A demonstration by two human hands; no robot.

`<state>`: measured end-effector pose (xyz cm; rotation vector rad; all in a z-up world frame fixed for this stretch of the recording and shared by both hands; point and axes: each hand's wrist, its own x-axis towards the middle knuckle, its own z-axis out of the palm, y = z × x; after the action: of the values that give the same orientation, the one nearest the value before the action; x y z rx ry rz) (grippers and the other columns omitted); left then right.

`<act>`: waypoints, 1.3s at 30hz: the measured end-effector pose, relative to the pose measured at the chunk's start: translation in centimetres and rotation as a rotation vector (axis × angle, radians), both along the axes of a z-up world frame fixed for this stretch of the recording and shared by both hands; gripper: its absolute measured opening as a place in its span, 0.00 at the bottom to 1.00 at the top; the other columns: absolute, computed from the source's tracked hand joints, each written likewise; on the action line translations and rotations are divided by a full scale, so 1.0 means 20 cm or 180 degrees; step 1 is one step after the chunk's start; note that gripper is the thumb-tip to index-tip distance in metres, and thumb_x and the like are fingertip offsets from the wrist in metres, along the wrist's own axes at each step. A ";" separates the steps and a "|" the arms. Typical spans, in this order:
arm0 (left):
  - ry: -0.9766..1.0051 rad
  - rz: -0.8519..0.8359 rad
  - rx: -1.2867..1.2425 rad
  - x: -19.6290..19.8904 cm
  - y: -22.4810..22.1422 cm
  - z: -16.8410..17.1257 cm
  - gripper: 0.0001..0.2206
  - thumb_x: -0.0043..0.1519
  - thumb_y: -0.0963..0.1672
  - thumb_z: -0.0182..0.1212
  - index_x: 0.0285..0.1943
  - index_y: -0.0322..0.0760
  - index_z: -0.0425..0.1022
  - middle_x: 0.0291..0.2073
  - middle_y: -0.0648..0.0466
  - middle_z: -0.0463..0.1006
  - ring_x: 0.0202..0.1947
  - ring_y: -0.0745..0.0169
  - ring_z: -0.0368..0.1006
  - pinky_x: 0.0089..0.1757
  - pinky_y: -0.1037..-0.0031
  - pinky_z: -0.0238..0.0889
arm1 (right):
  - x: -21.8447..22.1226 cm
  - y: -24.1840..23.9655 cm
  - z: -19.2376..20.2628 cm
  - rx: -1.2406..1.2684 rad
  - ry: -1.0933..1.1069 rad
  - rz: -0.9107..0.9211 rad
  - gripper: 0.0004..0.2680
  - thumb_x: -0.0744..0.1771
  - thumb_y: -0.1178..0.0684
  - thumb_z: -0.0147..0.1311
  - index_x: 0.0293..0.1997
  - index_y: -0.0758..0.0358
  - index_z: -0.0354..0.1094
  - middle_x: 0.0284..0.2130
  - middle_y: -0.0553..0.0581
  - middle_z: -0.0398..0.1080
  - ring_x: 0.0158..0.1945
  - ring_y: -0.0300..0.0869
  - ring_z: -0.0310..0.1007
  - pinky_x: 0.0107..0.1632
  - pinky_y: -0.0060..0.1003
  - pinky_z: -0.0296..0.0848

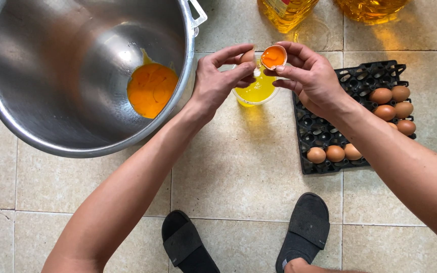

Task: Separating egg yolks from egg whites by hand into different containers.

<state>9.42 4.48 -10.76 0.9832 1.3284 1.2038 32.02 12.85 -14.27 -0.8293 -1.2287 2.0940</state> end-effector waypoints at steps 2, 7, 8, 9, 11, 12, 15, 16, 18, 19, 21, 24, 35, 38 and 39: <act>0.0983 0.0069 0.0158 0.00 -0.01 -0.06 0.19 0.59 0.41 0.68 0.60 0.34 0.78 0.45 0.47 0.83 0.41 0.62 0.84 0.44 0.74 0.80 | 0.01 0.01 0.00 0.0010 0.0078 0.0014 0.18 0.69 0.61 0.56 0.68 0.63 0.59 0.59 0.56 0.71 0.59 0.44 0.76 0.56 0.36 0.79; 0.1901 0.0210 -0.0054 0.03 0.02 -0.04 0.18 0.57 0.42 0.67 0.58 0.35 0.79 0.47 0.47 0.80 0.37 0.63 0.83 0.40 0.74 0.81 | 0.00 0.00 0.02 0.0108 0.0065 0.0050 0.18 0.69 0.61 0.56 0.68 0.63 0.59 0.60 0.55 0.71 0.59 0.45 0.76 0.55 0.36 0.79; 0.1186 0.0192 -0.0092 0.02 0.04 -0.07 0.20 0.57 0.41 0.64 0.60 0.34 0.77 0.47 0.46 0.82 0.38 0.63 0.84 0.42 0.74 0.82 | 0.00 0.00 0.03 0.0189 0.0009 0.0077 0.18 0.69 0.60 0.56 0.68 0.63 0.59 0.59 0.55 0.71 0.58 0.44 0.76 0.54 0.35 0.79; 0.0472 0.0175 -0.0130 0.01 0.07 -0.10 0.21 0.58 0.40 0.62 0.62 0.34 0.75 0.48 0.45 0.83 0.38 0.62 0.85 0.43 0.74 0.83 | -0.01 0.00 0.04 0.0270 -0.0047 0.0104 0.18 0.69 0.60 0.56 0.68 0.63 0.59 0.59 0.55 0.71 0.58 0.44 0.76 0.53 0.34 0.79; 0.0304 0.0156 -0.0126 0.01 0.07 -0.10 0.21 0.59 0.41 0.61 0.62 0.33 0.75 0.49 0.44 0.84 0.39 0.62 0.85 0.44 0.74 0.83 | -0.02 0.00 0.05 0.0579 -0.0209 0.0125 0.18 0.69 0.59 0.57 0.68 0.64 0.61 0.58 0.56 0.72 0.57 0.42 0.76 0.53 0.34 0.79; 0.0135 0.0130 -0.0126 0.02 0.08 -0.10 0.20 0.60 0.41 0.61 0.63 0.32 0.75 0.50 0.43 0.84 0.39 0.61 0.85 0.44 0.73 0.83 | -0.02 -0.01 0.06 0.0884 -0.0373 0.0140 0.17 0.70 0.59 0.57 0.67 0.64 0.62 0.57 0.57 0.72 0.57 0.41 0.76 0.52 0.34 0.79; 0.0255 0.0031 -0.0111 0.02 0.07 -0.08 0.20 0.60 0.41 0.64 0.63 0.31 0.74 0.50 0.43 0.83 0.41 0.62 0.85 0.44 0.74 0.83 | -0.05 -0.02 0.13 0.1846 -0.1113 0.0140 0.16 0.68 0.58 0.59 0.64 0.67 0.65 0.54 0.58 0.74 0.49 0.41 0.79 0.48 0.33 0.81; 0.0253 0.0032 -0.0114 0.03 0.07 -0.09 0.20 0.60 0.41 0.64 0.63 0.31 0.74 0.50 0.43 0.83 0.41 0.62 0.85 0.44 0.74 0.83 | -0.06 -0.03 0.15 0.1842 -0.1114 0.0142 0.16 0.68 0.58 0.59 0.64 0.67 0.65 0.54 0.58 0.74 0.49 0.41 0.79 0.48 0.33 0.81; -0.0070 -0.0014 -0.0159 0.02 0.07 -0.11 0.19 0.62 0.41 0.62 0.63 0.30 0.73 0.49 0.43 0.84 0.41 0.60 0.85 0.44 0.73 0.82 | -0.07 -0.05 0.20 0.2849 -0.1657 0.0094 0.16 0.68 0.58 0.60 0.63 0.70 0.68 0.51 0.61 0.76 0.47 0.42 0.81 0.49 0.35 0.82; -0.0069 -0.0011 -0.0159 0.02 0.07 -0.12 0.19 0.62 0.41 0.62 0.63 0.30 0.73 0.49 0.43 0.84 0.41 0.60 0.85 0.44 0.73 0.82 | -0.08 -0.06 0.20 0.2849 -0.1654 0.0097 0.16 0.68 0.58 0.60 0.63 0.70 0.68 0.51 0.61 0.76 0.47 0.42 0.81 0.49 0.35 0.82; -0.0346 0.0000 -0.0181 0.01 0.07 -0.14 0.19 0.63 0.40 0.60 0.64 0.29 0.73 0.48 0.43 0.84 0.42 0.60 0.85 0.44 0.74 0.83 | -0.09 -0.07 0.22 0.3704 -0.1790 -0.0088 0.13 0.68 0.60 0.61 0.59 0.71 0.70 0.51 0.64 0.75 0.47 0.43 0.82 0.47 0.35 0.83; -0.0671 -0.0075 -0.0173 -0.01 0.06 -0.18 0.18 0.65 0.40 0.59 0.64 0.27 0.73 0.47 0.40 0.84 0.42 0.58 0.84 0.44 0.73 0.82 | -0.10 -0.07 0.22 0.4262 -0.1767 -0.0121 0.13 0.69 0.60 0.62 0.59 0.71 0.69 0.50 0.63 0.75 0.47 0.43 0.81 0.50 0.35 0.82; -0.0818 -0.0023 -0.0313 -0.01 0.06 -0.14 0.17 0.65 0.40 0.57 0.63 0.29 0.73 0.48 0.41 0.83 0.42 0.55 0.85 0.45 0.72 0.83 | -0.05 -0.10 0.31 0.5256 -0.2001 -0.0372 0.12 0.68 0.61 0.64 0.55 0.63 0.70 0.50 0.55 0.70 0.47 0.43 0.79 0.48 0.37 0.79; -0.0767 -0.0029 -0.0300 -0.01 0.07 -0.14 0.18 0.64 0.39 0.57 0.64 0.30 0.72 0.49 0.40 0.83 0.42 0.54 0.86 0.45 0.71 0.81 | -0.03 -0.09 0.30 0.5258 -0.1961 -0.0440 0.12 0.68 0.62 0.64 0.56 0.63 0.69 0.51 0.55 0.70 0.46 0.42 0.79 0.49 0.37 0.79; -0.0723 -0.0010 -0.0325 -0.01 0.07 -0.14 0.18 0.63 0.39 0.56 0.64 0.31 0.72 0.49 0.39 0.83 0.41 0.54 0.86 0.44 0.71 0.80 | -0.03 -0.09 0.30 0.5182 -0.1928 -0.0456 0.12 0.68 0.62 0.64 0.57 0.63 0.69 0.51 0.55 0.69 0.46 0.40 0.79 0.49 0.36 0.80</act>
<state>9.19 5.94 -13.64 0.7520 1.1953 1.1952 31.44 11.06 -8.33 -0.6103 -2.3809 0.1968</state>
